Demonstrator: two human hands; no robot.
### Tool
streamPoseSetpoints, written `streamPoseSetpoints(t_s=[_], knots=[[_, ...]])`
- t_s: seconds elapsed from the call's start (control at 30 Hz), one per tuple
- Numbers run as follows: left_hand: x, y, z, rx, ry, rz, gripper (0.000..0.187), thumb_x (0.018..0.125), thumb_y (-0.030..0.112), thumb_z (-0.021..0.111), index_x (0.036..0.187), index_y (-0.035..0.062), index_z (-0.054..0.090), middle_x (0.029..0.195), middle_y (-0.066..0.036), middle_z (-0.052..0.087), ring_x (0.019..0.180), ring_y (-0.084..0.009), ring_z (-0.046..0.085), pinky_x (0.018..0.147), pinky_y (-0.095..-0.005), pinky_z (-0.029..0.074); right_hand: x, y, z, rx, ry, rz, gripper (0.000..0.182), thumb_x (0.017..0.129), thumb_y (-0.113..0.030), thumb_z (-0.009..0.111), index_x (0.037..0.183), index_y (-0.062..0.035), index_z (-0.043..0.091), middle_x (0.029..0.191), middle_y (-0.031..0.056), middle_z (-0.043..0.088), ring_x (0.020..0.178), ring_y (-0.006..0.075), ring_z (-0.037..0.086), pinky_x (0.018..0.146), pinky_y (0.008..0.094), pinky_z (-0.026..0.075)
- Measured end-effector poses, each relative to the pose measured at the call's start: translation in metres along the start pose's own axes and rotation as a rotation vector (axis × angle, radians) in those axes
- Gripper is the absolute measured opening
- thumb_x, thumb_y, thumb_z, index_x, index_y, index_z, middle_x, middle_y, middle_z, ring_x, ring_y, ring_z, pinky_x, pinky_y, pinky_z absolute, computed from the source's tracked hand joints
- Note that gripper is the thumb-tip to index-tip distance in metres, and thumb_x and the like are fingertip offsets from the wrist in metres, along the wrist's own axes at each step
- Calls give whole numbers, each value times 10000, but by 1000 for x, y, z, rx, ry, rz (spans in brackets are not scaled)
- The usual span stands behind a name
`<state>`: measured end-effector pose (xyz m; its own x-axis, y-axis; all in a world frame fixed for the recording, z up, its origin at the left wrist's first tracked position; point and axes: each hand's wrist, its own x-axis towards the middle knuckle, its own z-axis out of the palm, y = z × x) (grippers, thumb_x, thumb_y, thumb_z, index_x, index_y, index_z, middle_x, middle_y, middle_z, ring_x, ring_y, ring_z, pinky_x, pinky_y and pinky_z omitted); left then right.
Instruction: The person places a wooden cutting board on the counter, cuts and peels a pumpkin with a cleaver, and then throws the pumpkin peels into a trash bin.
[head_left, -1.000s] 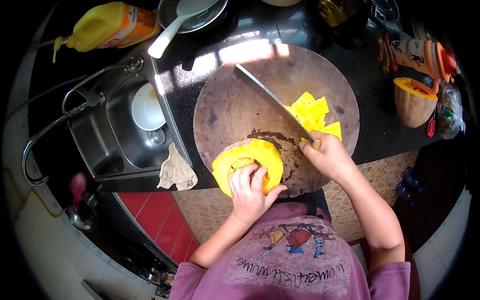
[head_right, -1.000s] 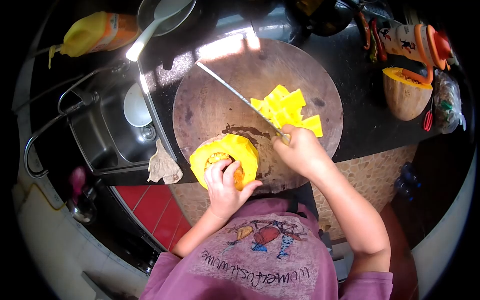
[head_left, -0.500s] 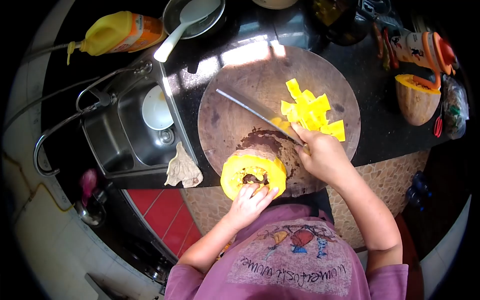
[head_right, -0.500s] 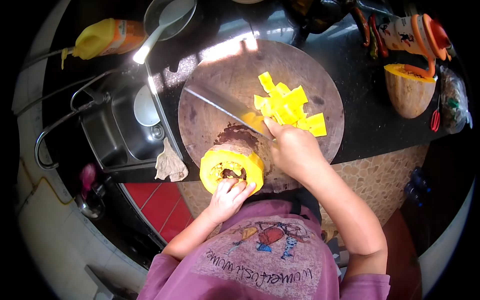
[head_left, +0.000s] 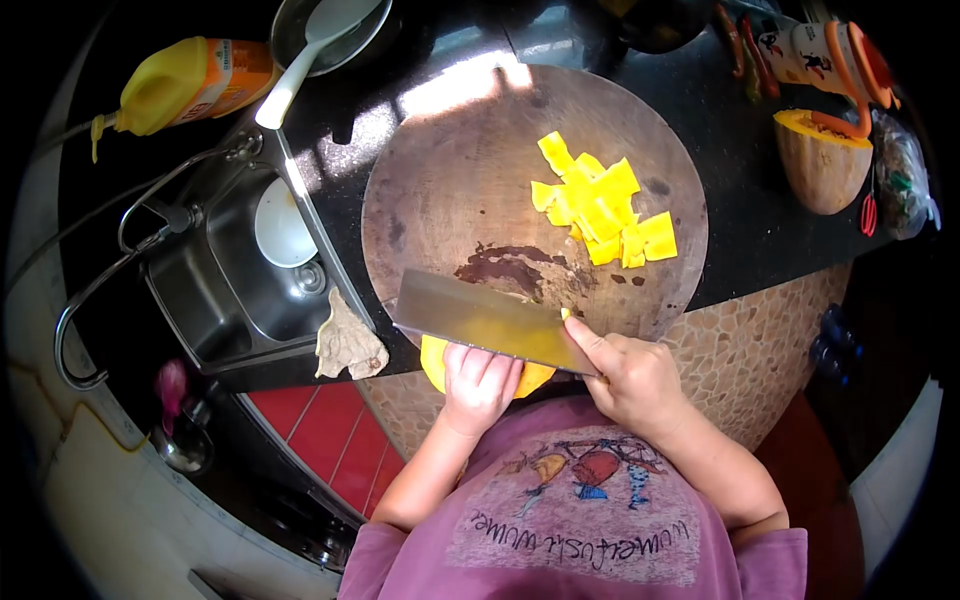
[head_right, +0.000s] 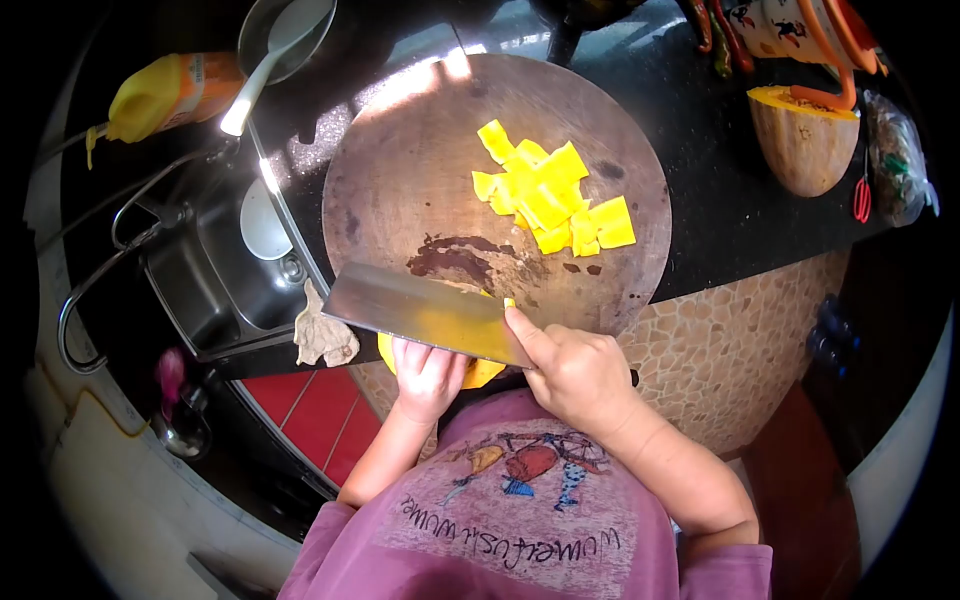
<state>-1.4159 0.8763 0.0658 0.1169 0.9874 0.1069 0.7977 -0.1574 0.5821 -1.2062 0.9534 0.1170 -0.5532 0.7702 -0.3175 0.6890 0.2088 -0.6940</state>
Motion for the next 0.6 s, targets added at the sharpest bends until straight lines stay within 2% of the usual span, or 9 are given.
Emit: streamPoseSetpoints(t_s=[0.07,0.17,0.27,0.47,0.6], knots=[[7,-1,5,-3,8,-6,331,652,-25,760,973,15,690,1031,-131,651,987,-340,618,909,-437,468,-5,0,8,-6,-12,7,560,784,-130,683,1326,-102,542,672,86,571,570,268,617,523,405,514],[8,-7,12,-104,34,-7,349,642,-39,763,979,13,686,992,-130,660,920,-343,636,844,-432,500,-7,1,12,-4,-9,17,540,800,-137,676,1324,-104,549,668,84,566,561,268,612,522,403,512],[1,-15,16,-113,28,6,337,669,-37,769,990,21,686,963,-121,670,862,-325,654,783,-418,522,-9,3,14,13,-13,16,522,807,-137,672,1315,-104,558,664,85,560,557,269,609,521,405,510],[2,-17,20,-252,59,-52,315,698,-8,801,988,51,695,949,-95,678,857,-282,659,772,-382,525,-10,2,16,2,-33,9,539,798,-136,675,1322,-101,555,662,86,558,563,271,611,523,405,508],[3,-17,20,-176,77,-32,339,677,-16,810,989,52,697,934,-92,677,846,-278,655,765,-372,524,-10,-1,14,-8,-36,15,523,803,-134,672,1313,-94,564,660,86,559,565,272,613,526,405,508]])
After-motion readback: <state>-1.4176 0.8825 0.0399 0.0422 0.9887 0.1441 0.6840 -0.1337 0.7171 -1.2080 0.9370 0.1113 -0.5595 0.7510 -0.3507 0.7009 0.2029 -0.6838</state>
